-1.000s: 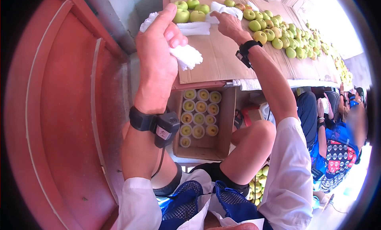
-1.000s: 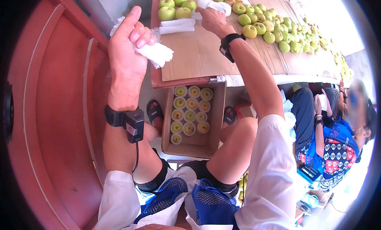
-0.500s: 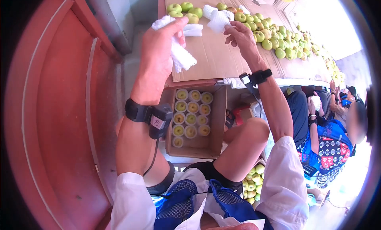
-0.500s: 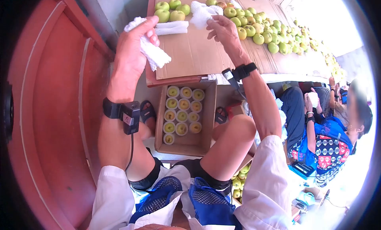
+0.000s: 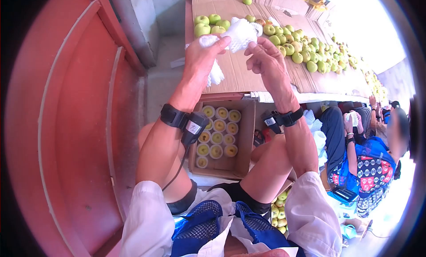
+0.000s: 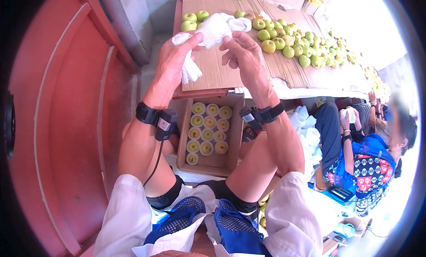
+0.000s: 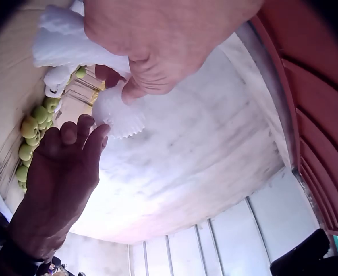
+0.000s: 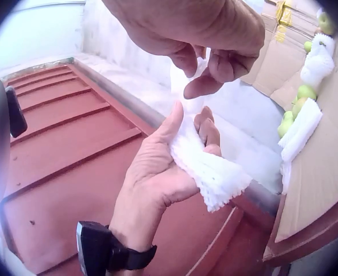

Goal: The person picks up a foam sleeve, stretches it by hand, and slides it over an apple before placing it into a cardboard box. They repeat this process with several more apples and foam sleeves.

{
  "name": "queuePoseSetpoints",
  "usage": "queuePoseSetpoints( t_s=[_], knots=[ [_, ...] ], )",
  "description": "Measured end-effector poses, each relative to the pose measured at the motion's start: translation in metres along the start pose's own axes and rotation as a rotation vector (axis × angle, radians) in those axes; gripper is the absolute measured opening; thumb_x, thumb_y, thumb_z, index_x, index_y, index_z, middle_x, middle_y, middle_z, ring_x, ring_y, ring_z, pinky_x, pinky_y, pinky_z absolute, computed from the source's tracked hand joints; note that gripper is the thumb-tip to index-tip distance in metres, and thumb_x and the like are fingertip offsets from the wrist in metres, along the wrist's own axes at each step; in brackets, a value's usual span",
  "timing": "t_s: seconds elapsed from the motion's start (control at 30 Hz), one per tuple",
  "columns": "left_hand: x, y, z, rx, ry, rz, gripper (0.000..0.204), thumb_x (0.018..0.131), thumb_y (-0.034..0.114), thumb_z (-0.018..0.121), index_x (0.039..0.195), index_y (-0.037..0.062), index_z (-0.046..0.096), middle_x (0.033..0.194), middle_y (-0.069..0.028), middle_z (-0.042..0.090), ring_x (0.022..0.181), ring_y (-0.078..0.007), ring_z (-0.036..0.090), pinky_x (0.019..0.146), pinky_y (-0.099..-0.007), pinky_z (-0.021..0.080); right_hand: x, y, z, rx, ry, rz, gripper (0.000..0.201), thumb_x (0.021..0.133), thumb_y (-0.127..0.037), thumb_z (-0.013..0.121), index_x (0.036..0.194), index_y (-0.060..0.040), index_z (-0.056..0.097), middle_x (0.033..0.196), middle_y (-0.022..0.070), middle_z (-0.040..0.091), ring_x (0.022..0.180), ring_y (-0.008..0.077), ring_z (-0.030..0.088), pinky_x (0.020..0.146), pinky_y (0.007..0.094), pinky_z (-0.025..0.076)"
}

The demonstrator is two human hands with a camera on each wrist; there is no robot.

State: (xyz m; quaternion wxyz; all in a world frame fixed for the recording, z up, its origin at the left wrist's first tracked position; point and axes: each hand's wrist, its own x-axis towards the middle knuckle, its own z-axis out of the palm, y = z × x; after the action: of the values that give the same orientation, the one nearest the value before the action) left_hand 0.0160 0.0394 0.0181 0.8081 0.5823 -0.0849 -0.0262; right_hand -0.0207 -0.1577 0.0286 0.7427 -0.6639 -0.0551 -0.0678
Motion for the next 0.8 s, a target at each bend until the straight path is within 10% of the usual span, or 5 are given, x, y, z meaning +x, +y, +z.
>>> queuePoseSetpoints(
  t_s=[0.17, 0.27, 0.53, 0.63, 0.8],
  knots=[
    [-0.003, 0.001, 0.002, 0.004, 0.043, -0.007, 0.042, 0.086, 0.019, 0.079, 0.115, -0.0081, 0.067, 0.101, -0.0109, 0.071, 0.090, -0.0160, 0.066, 0.075, -0.0300, 0.052, -0.007, 0.001, 0.007, -0.019, 0.004, 0.021, 0.030, 0.097, -0.024, 0.071, 0.119, -0.0060, 0.063, 0.092, 0.0035, 0.068, 0.066, 0.0078, 0.060, 0.055, 0.0207, 0.041],
    [-0.001, -0.004, 0.006, 0.017, 0.104, 0.092, 0.040, 0.085, 0.018, 0.078, 0.113, -0.0079, 0.068, 0.101, -0.0120, 0.073, 0.090, -0.0158, 0.068, 0.077, -0.0297, 0.052, -0.009, 0.008, 0.016, -0.335, 0.308, -0.231, 0.036, 0.095, -0.020, 0.073, 0.124, -0.0039, 0.059, 0.098, 0.0038, 0.066, 0.071, 0.0097, 0.060, 0.060, 0.0227, 0.047],
    [-0.007, -0.010, 0.014, 0.357, 0.006, 0.109, 0.034, 0.084, 0.020, 0.076, 0.109, -0.0030, 0.071, 0.095, -0.0094, 0.075, 0.087, -0.0151, 0.069, 0.077, -0.0297, 0.053, -0.017, 0.000, 0.030, -0.827, 0.380, -0.419, 0.041, 0.088, -0.017, 0.071, 0.125, -0.0032, 0.059, 0.115, 0.0150, 0.059, 0.098, 0.0337, 0.062, 0.085, 0.0451, 0.051],
    [-0.007, -0.010, 0.014, 0.393, 0.000, 0.139, 0.036, 0.082, 0.022, 0.076, 0.109, -0.0018, 0.073, 0.095, -0.0104, 0.076, 0.086, -0.0165, 0.071, 0.077, -0.0312, 0.054, -0.010, 0.010, 0.015, -0.898, 0.389, -0.411, 0.035, 0.093, -0.015, 0.066, 0.125, 0.0004, 0.060, 0.114, 0.0125, 0.064, 0.099, 0.0242, 0.062, 0.084, 0.0371, 0.052],
    [0.001, -0.020, 0.008, 0.338, 0.027, 0.112, 0.033, 0.083, 0.019, 0.076, 0.108, -0.0024, 0.072, 0.095, -0.0091, 0.075, 0.085, -0.0154, 0.069, 0.077, -0.0300, 0.053, -0.005, 0.008, -0.003, -0.079, 0.272, -0.079, 0.027, 0.099, -0.016, 0.058, 0.121, -0.0011, 0.063, 0.114, 0.0064, 0.068, 0.101, 0.0184, 0.062, 0.084, 0.0352, 0.051]
  ],
)
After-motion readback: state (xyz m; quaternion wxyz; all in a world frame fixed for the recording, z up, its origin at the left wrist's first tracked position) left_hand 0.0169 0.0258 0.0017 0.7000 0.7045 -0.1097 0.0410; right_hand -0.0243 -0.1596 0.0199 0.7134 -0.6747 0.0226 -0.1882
